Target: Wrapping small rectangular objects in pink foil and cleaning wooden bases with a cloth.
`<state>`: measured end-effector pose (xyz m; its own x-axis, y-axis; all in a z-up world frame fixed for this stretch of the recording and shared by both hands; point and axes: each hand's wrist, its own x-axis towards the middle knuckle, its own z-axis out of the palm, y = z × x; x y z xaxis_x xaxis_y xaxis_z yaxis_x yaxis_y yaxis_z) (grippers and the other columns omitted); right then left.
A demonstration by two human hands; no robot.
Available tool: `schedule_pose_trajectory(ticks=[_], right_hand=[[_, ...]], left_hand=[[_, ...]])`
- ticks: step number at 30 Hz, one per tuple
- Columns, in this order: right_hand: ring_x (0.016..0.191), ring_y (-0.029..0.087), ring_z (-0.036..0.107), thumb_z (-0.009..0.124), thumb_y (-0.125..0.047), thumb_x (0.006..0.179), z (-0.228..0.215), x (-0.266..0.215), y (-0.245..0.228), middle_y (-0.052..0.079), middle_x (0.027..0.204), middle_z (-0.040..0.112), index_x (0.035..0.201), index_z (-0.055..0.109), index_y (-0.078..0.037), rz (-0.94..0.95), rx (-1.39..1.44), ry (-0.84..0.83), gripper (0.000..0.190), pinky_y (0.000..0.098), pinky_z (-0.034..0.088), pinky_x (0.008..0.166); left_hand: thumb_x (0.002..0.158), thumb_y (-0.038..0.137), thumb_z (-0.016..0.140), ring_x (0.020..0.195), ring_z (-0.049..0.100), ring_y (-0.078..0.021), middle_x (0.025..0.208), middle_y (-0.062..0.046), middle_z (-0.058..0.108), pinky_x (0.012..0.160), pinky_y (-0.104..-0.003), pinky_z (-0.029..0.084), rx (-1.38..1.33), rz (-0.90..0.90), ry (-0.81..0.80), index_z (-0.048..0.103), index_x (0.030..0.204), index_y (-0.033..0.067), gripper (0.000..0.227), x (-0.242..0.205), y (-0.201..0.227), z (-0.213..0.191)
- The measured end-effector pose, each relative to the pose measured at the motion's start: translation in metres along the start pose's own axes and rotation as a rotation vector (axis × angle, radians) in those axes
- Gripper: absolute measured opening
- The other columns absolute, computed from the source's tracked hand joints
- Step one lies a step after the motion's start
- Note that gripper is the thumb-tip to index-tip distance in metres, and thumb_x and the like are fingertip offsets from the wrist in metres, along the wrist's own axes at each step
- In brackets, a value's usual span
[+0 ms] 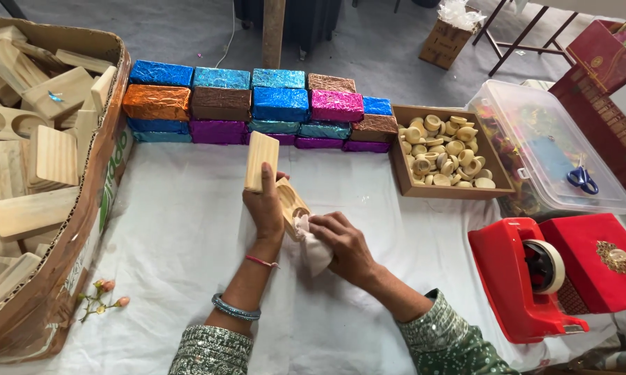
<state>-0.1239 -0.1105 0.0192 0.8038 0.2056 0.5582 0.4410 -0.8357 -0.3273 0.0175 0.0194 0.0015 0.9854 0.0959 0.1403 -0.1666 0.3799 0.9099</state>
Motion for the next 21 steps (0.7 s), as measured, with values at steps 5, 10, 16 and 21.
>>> schedule_pose_trajectory(ticks=[5, 10, 16, 21], right_hand=[[0.106, 0.023, 0.071, 0.076, -0.003, 0.076, -0.021, 0.037, 0.013, 0.009, 0.117, 0.073, 0.126, 0.064, -0.003, 0.208, 0.405, 0.204, 0.051, 0.0337, 0.062, 0.09], [0.097, 0.018, 0.072, 0.055, 0.001, 0.091, -0.001, 0.076, 0.066, 0.005, 0.11, 0.073, 0.122, 0.063, -0.006, 0.358, 0.992, 0.496, 0.033, 0.0291, 0.063, 0.082], [0.123, 0.025, 0.064, 0.057, -0.002, 0.101, 0.052, 0.07, 0.075, 0.015, 0.13, 0.066, 0.126, 0.066, 0.0, 0.334, 1.15, 0.617, 0.027, 0.0353, 0.052, 0.109], [0.132, 0.044, 0.051, 0.078, -0.004, 0.075, 0.013, 0.049, 0.016, 0.024, 0.145, 0.05, 0.132, 0.06, -0.006, -0.083, 0.205, 0.05, 0.06, 0.0479, 0.047, 0.108]], left_hand=[[0.103, 0.054, 0.056, 0.073, 0.07, -0.0164, 0.08, -0.01, 0.07, 0.064, -0.03, 0.057, -0.175, -0.182, -0.152, 0.068, 0.096, -0.0051, 0.06, 0.005, -0.003, 0.0], [0.1, 0.054, 0.053, 0.075, 0.072, -0.0172, 0.091, -0.01, 0.07, 0.06, -0.032, 0.059, -0.287, -0.401, -0.287, 0.065, 0.114, -0.003, 0.06, -0.013, 0.007, 0.011], [0.1, 0.053, 0.052, 0.082, 0.071, -0.015, 0.104, -0.007, 0.072, 0.065, -0.031, 0.059, -0.284, -0.394, -0.283, 0.065, 0.123, -0.0017, 0.06, -0.006, -0.005, 0.007], [0.099, 0.06, 0.055, 0.074, 0.067, -0.0174, 0.091, -0.01, 0.068, 0.061, -0.031, 0.055, -0.268, -0.405, -0.249, 0.065, 0.107, -0.0053, 0.066, 0.0, -0.05, -0.003]])
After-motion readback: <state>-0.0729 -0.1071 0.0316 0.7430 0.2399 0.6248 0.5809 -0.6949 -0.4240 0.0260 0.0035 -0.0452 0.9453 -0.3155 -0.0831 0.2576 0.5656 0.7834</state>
